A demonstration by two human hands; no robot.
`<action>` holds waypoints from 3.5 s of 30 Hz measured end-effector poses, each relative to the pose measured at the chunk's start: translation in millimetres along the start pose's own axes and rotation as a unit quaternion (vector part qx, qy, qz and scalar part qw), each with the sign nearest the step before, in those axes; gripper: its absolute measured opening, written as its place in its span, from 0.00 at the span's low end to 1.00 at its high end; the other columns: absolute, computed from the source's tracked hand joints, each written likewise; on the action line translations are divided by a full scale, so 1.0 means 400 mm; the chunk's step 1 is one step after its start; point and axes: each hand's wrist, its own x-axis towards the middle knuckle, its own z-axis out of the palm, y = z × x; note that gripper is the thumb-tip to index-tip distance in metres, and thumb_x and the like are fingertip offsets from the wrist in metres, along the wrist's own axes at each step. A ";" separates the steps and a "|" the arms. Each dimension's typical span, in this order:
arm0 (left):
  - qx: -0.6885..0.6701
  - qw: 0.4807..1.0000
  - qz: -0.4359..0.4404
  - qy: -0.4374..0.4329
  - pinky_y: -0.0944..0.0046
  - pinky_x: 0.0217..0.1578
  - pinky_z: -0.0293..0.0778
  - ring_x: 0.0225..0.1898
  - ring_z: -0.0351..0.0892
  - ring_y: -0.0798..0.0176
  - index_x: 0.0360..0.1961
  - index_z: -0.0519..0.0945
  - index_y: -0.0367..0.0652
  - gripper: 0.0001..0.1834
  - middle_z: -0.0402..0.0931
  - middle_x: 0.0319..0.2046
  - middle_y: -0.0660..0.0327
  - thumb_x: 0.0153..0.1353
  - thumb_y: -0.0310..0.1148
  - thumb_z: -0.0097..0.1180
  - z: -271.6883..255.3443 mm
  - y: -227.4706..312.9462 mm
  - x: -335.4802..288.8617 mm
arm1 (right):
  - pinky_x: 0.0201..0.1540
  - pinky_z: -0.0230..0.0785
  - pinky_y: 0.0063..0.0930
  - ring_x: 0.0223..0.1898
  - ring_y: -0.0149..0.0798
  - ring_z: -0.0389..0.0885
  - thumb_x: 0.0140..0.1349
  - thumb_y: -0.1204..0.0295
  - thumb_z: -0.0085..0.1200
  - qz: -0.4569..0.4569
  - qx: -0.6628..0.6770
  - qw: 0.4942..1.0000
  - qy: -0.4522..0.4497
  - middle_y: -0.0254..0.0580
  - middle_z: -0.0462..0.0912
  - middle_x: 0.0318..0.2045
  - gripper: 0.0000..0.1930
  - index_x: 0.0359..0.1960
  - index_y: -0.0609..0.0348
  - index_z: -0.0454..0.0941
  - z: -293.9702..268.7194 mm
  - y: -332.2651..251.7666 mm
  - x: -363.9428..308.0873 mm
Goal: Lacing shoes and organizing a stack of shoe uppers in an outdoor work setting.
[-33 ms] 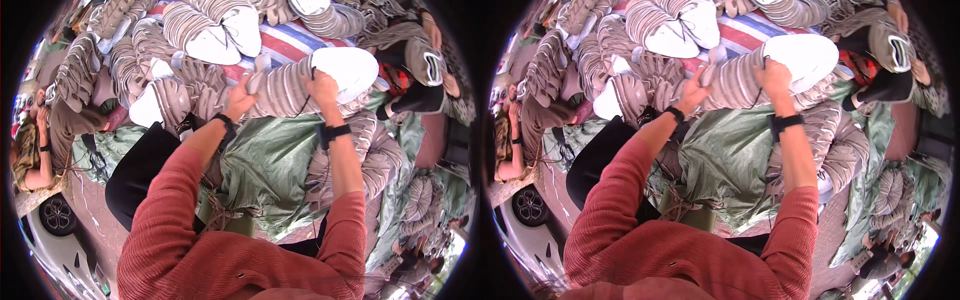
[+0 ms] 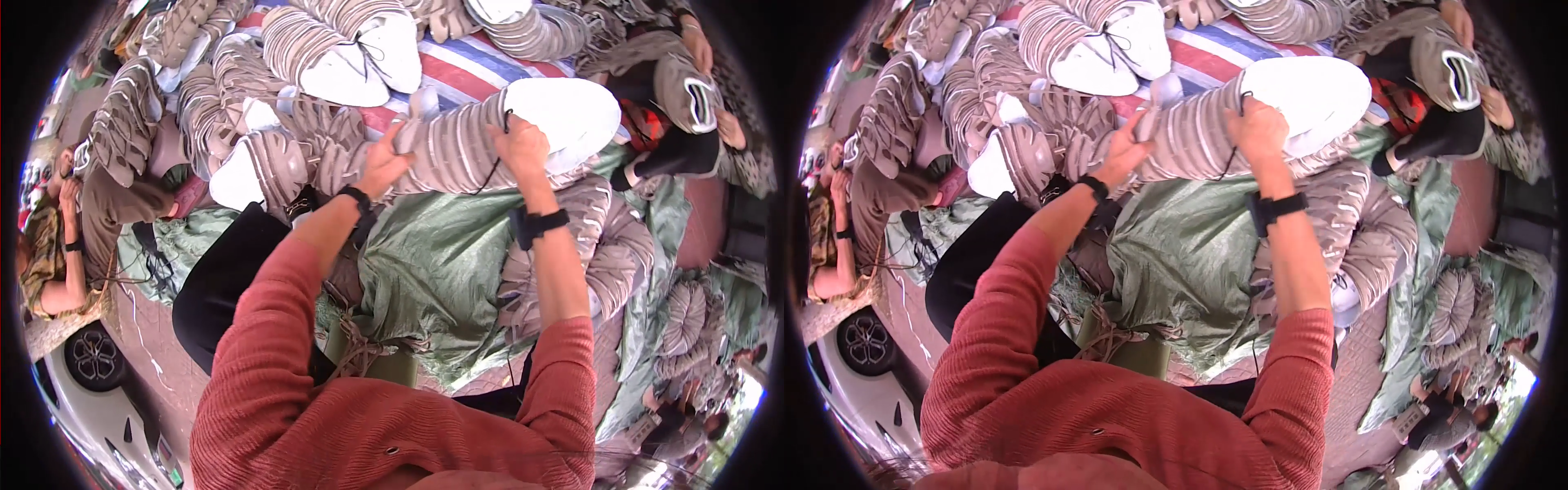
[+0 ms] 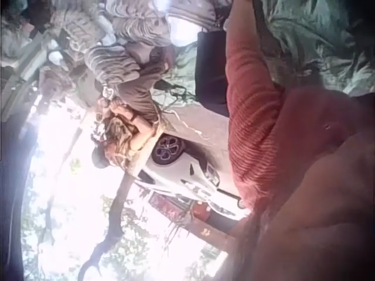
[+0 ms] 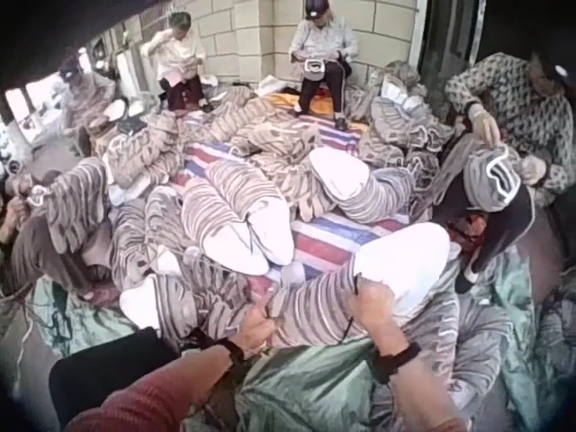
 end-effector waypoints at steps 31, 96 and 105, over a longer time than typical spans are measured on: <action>0.611 0.670 0.412 -0.092 0.43 0.62 0.47 0.63 0.54 0.46 0.60 0.61 0.48 0.35 0.59 0.59 0.49 0.48 0.25 0.54 0.162 0.180 0.014 | 0.36 0.74 0.29 0.46 0.35 0.75 0.55 0.41 0.49 0.380 0.660 0.623 -0.178 0.42 0.75 0.48 0.39 0.56 0.64 0.65 0.269 -0.088 -0.687; 0.474 0.526 0.107 -0.698 0.50 0.45 0.70 0.47 0.73 0.46 0.44 0.75 0.37 0.23 0.74 0.44 0.50 0.53 0.45 0.54 0.208 0.114 -0.678 | 0.58 0.59 0.44 0.57 0.51 0.66 0.51 0.65 0.59 -0.046 0.028 0.998 0.014 0.44 0.63 0.60 0.29 0.57 0.50 0.65 -0.016 0.332 -0.843; 0.559 0.791 0.065 -0.239 0.52 0.46 0.70 0.48 0.73 0.47 0.43 0.74 0.45 0.15 0.73 0.44 0.50 0.54 0.35 0.52 -0.009 0.116 -0.415 | 0.34 0.73 0.40 0.32 0.49 0.80 0.53 0.69 0.49 -0.018 0.125 0.990 -0.067 0.42 0.81 0.32 0.12 0.41 0.46 0.76 0.039 0.056 -0.729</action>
